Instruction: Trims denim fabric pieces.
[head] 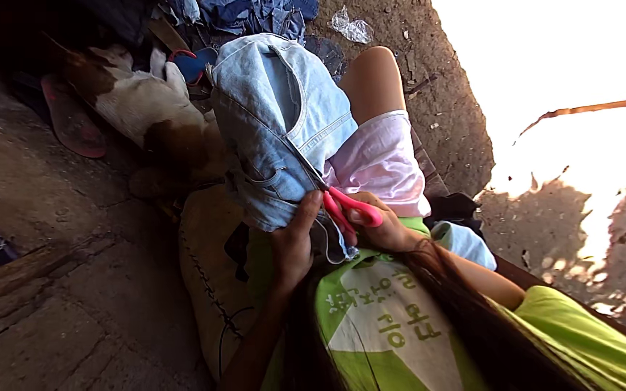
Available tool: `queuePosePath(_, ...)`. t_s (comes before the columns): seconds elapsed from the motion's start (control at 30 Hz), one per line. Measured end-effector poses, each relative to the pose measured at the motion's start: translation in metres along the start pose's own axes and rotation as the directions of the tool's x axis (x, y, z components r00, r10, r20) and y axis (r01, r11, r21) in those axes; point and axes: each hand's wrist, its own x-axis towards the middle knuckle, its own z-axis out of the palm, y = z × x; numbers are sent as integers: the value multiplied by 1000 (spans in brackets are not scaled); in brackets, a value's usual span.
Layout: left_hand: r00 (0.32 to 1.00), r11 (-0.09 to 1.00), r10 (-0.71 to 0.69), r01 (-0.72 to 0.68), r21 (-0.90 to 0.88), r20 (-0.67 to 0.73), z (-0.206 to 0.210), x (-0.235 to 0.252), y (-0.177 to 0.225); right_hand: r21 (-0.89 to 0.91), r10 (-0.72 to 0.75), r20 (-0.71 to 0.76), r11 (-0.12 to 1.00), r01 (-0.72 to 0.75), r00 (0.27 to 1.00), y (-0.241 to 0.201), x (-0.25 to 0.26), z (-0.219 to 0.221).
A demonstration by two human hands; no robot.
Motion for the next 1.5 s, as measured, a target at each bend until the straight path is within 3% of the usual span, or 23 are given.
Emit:
queuePosePath(0.23,989,997,22,-11,74,-149,5,5,9,-241,-87,-26,967,78,996,3,-1,0)
queuePosePath(0.43,990,990,55,-37,137,-127,6,22,19,-481,-125,-25,872,98,992,5,-3,-3)
queuePosePath(0.73,989,996,76,-69,53,-131,16,11,6,-234,-43,-65,972,27,997,3,-1,0)
queuePosePath(0.93,983,995,87,-79,55,-162,17,8,6,-116,-94,13,989,95,995,7,-4,0)
queuePosePath(1.13,983,991,122,-112,75,-140,15,7,6,-150,35,-42,988,-41,999,5,0,3)
queuePosePath(1.37,988,992,100,-90,87,-118,16,6,5,-79,-93,-8,993,92,996,9,-2,5)
queuePosePath(1.5,993,993,49,-36,113,-110,12,7,8,-12,-7,38,1000,8,999,8,-1,0)
